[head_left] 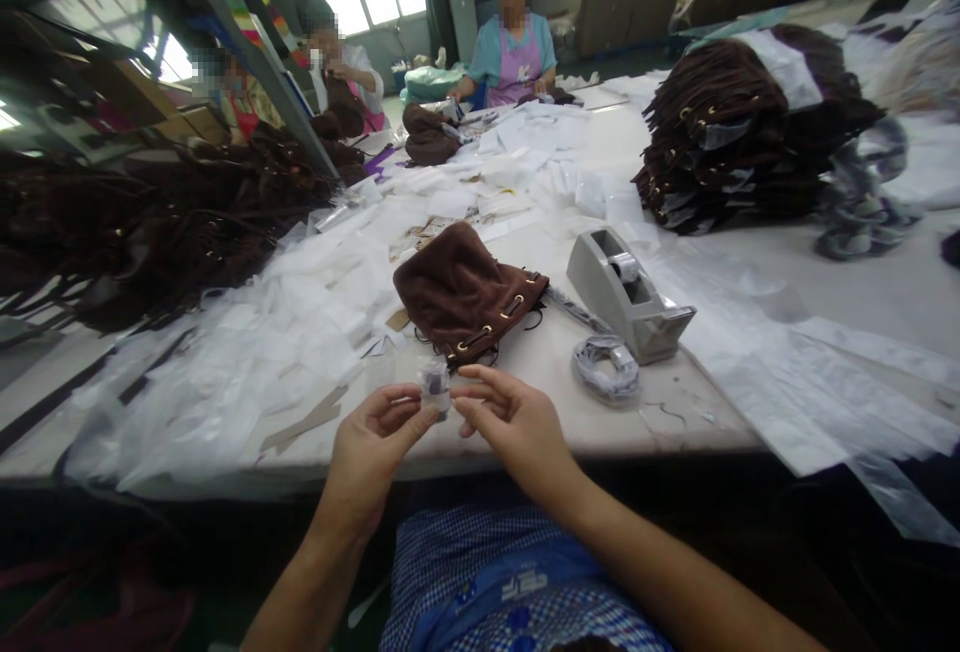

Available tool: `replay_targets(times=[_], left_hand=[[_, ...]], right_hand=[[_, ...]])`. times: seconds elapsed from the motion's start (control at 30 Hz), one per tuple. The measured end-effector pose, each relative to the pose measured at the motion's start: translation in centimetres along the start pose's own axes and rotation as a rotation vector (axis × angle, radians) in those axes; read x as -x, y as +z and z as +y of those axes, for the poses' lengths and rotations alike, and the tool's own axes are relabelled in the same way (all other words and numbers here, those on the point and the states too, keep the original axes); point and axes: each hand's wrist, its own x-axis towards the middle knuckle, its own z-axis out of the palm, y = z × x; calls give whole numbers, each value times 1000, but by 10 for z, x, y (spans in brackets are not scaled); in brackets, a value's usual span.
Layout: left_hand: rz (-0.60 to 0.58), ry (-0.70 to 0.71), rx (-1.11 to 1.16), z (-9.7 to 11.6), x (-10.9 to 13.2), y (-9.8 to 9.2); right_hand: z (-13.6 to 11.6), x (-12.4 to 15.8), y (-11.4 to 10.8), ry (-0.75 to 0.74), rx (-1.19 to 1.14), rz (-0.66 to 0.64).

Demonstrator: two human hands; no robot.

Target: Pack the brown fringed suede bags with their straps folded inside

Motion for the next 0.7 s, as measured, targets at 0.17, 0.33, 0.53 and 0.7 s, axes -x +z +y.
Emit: replay_targets(times=[0.17,0.33,0.53,0.7], left_hand=[[-7,6,-3,-3,1,1],[-29,35,5,-7,3,1],[2,70,-52,-12,2,-2],[38,40,-10,-16,-4,-6]], right_hand=[[5,-5,-2,109,-107,-7],[7,-7,2,177,-166,-16],[15,-8,7,122,-56,-33],[17,-17,18,17,12,-20]])
